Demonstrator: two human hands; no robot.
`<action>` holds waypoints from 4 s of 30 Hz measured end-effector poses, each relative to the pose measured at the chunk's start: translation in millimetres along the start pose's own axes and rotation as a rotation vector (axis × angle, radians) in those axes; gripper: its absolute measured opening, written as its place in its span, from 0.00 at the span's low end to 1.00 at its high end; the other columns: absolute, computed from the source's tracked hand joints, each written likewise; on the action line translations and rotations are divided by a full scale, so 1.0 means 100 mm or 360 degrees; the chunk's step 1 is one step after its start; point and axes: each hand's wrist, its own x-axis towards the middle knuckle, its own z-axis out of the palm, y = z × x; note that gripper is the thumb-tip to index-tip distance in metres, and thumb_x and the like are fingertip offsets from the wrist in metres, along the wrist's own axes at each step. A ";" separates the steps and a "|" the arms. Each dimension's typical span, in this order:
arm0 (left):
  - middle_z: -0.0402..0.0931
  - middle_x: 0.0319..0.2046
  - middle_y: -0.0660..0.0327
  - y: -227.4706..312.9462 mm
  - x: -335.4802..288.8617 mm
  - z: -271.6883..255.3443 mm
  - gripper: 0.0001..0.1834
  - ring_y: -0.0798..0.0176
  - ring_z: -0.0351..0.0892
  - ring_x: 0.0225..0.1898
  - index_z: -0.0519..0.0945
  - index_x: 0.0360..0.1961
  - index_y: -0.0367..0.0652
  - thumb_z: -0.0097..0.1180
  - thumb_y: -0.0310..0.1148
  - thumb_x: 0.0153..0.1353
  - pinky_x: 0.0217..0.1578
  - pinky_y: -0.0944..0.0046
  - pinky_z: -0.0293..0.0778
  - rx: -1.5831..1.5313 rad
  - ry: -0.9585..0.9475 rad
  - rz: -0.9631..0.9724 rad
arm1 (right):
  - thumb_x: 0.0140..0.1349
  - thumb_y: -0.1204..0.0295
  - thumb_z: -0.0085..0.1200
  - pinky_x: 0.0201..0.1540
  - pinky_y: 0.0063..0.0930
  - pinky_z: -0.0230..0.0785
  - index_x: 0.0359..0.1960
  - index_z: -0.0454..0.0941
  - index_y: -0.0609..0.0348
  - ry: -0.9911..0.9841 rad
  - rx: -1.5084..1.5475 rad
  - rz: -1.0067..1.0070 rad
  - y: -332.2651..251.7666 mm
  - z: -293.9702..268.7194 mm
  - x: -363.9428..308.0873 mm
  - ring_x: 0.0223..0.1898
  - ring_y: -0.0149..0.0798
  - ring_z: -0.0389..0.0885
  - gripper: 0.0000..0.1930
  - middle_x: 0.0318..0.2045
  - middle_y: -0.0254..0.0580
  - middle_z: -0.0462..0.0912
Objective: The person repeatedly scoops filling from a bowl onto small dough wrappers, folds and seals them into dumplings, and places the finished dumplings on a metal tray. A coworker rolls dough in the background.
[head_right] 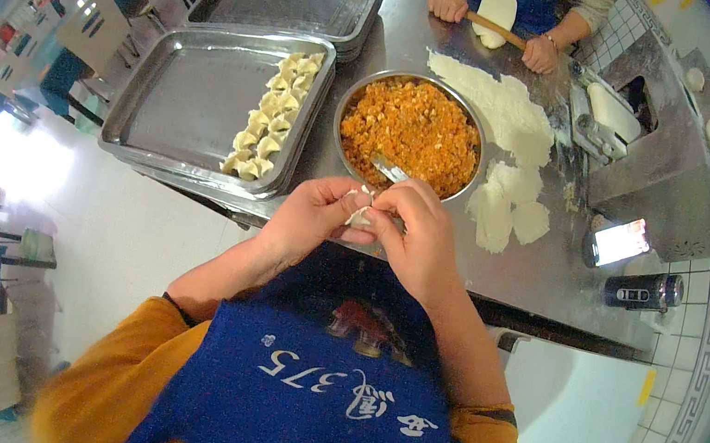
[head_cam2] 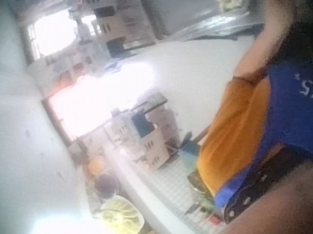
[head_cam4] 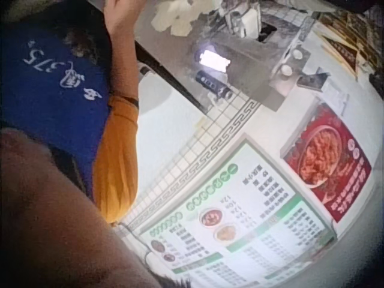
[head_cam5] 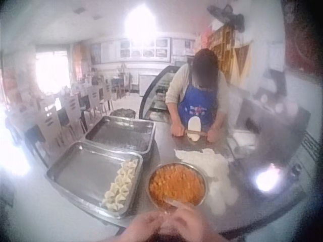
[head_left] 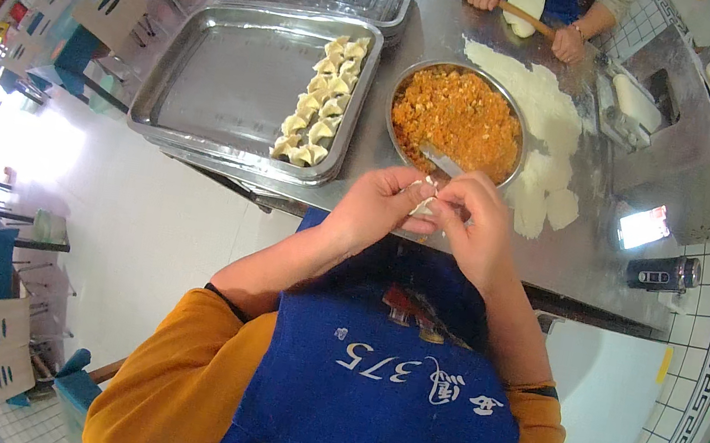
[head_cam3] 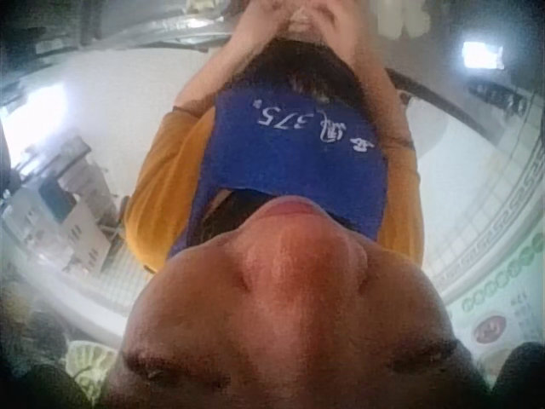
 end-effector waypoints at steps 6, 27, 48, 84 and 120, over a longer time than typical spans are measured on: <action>0.76 0.38 0.59 -0.02 -0.02 -0.02 0.09 0.63 0.86 0.36 0.67 0.44 0.37 0.47 0.33 0.78 0.36 0.65 0.87 0.0247 -0.0090 0.0141 | 0.63 0.79 0.61 0.34 0.29 0.69 0.37 0.78 0.64 -0.0033 0.0192 0.0144 -0.01 -0.02 -0.08 0.32 0.36 0.77 0.04 0.32 0.40 0.78; 0.81 0.38 0.55 -0.09 0.09 0.13 0.23 0.63 0.81 0.35 0.78 0.47 0.33 0.39 0.44 0.80 0.37 0.67 0.76 0.0636 0.0066 0.0341 | 0.73 0.73 0.55 0.38 0.19 0.70 0.44 0.78 0.63 0.0160 0.0938 0.0605 0.01 -0.03 -0.10 0.35 0.22 0.77 0.06 0.34 0.33 0.81; 0.71 0.65 0.52 0.15 0.03 0.58 0.31 0.56 0.67 0.68 0.69 0.65 0.33 0.28 0.44 0.73 0.69 0.58 0.59 -0.0141 0.0014 0.0574 | 0.74 0.71 0.39 0.34 0.45 0.73 0.44 0.70 0.60 0.0440 0.0578 -0.0024 -0.35 0.26 0.16 0.31 0.56 0.84 0.08 0.27 0.52 0.81; 0.82 0.35 0.50 0.89 -0.62 -1.59 0.11 0.49 0.82 0.37 0.87 0.44 0.37 0.58 0.30 0.65 0.41 0.56 0.77 0.2411 0.0588 0.0315 | 0.53 0.63 0.67 0.53 0.49 0.74 0.42 0.83 0.64 0.0037 -0.1402 0.1386 2.63 -1.59 -0.73 0.51 0.59 0.80 0.19 0.44 0.53 0.82; 0.78 0.55 0.43 -0.24 0.06 0.02 0.25 0.50 0.82 0.54 0.67 0.65 0.32 0.39 0.43 0.80 0.59 0.54 0.80 -0.0606 -0.0128 -0.0358 | 0.63 0.72 0.54 0.47 0.44 0.73 0.55 0.77 0.57 -0.0195 -0.1102 0.0054 0.08 -0.39 -0.25 0.45 0.53 0.81 0.18 0.42 0.47 0.82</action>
